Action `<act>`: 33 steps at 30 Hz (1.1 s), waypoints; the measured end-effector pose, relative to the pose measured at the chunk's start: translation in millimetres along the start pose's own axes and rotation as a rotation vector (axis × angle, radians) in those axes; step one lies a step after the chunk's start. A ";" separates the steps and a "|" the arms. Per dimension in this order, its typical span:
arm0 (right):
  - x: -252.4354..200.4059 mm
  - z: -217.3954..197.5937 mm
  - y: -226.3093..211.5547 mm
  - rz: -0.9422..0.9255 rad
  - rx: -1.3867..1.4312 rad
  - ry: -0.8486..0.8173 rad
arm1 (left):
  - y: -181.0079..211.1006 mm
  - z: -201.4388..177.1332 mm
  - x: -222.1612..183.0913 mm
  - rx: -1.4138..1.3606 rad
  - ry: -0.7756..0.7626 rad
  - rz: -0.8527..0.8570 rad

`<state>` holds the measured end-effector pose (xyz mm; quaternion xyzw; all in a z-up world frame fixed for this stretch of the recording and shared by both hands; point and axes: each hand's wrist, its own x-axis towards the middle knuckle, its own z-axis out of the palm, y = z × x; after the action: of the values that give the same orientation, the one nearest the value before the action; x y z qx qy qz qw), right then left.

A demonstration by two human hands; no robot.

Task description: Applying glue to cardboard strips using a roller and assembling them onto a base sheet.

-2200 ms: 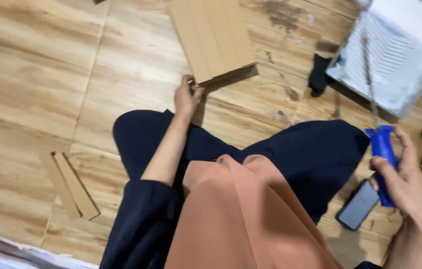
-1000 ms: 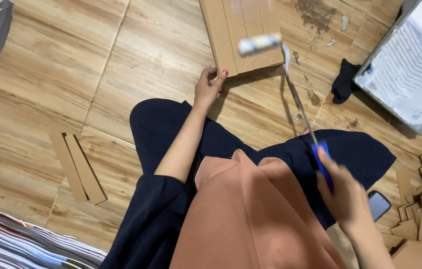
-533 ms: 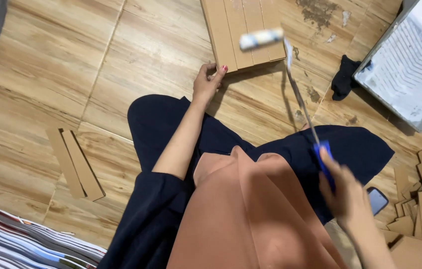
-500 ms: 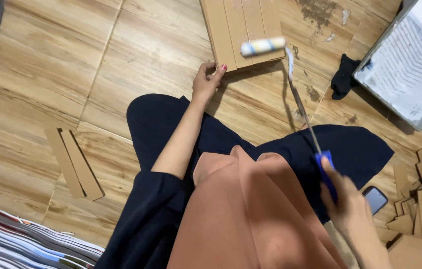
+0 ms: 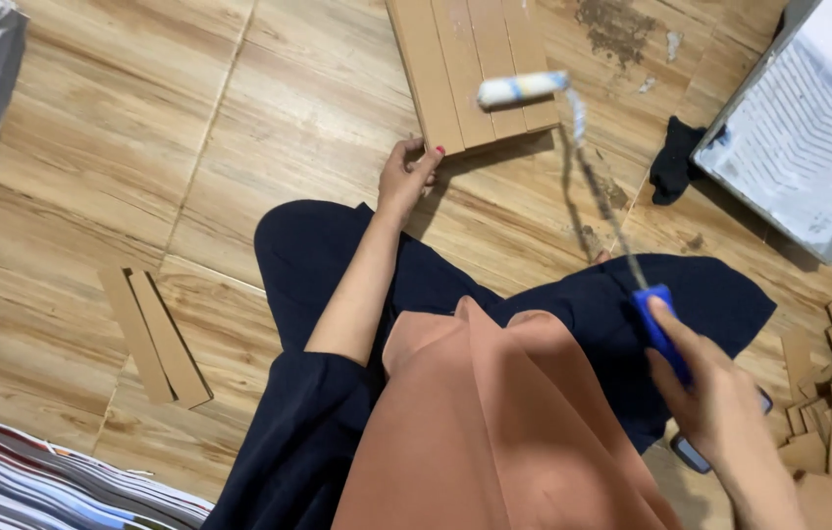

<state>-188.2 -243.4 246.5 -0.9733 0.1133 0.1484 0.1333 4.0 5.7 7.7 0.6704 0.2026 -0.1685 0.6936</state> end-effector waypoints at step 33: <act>66.7 9.1 -46.6 -0.242 0.142 0.150 | -6.4 -1.8 3.6 -0.017 0.000 0.033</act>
<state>-116.4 -209.1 227.3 -0.9763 0.0152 0.0497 0.2100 3.7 7.4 0.4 0.6676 0.1928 -0.1552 0.7022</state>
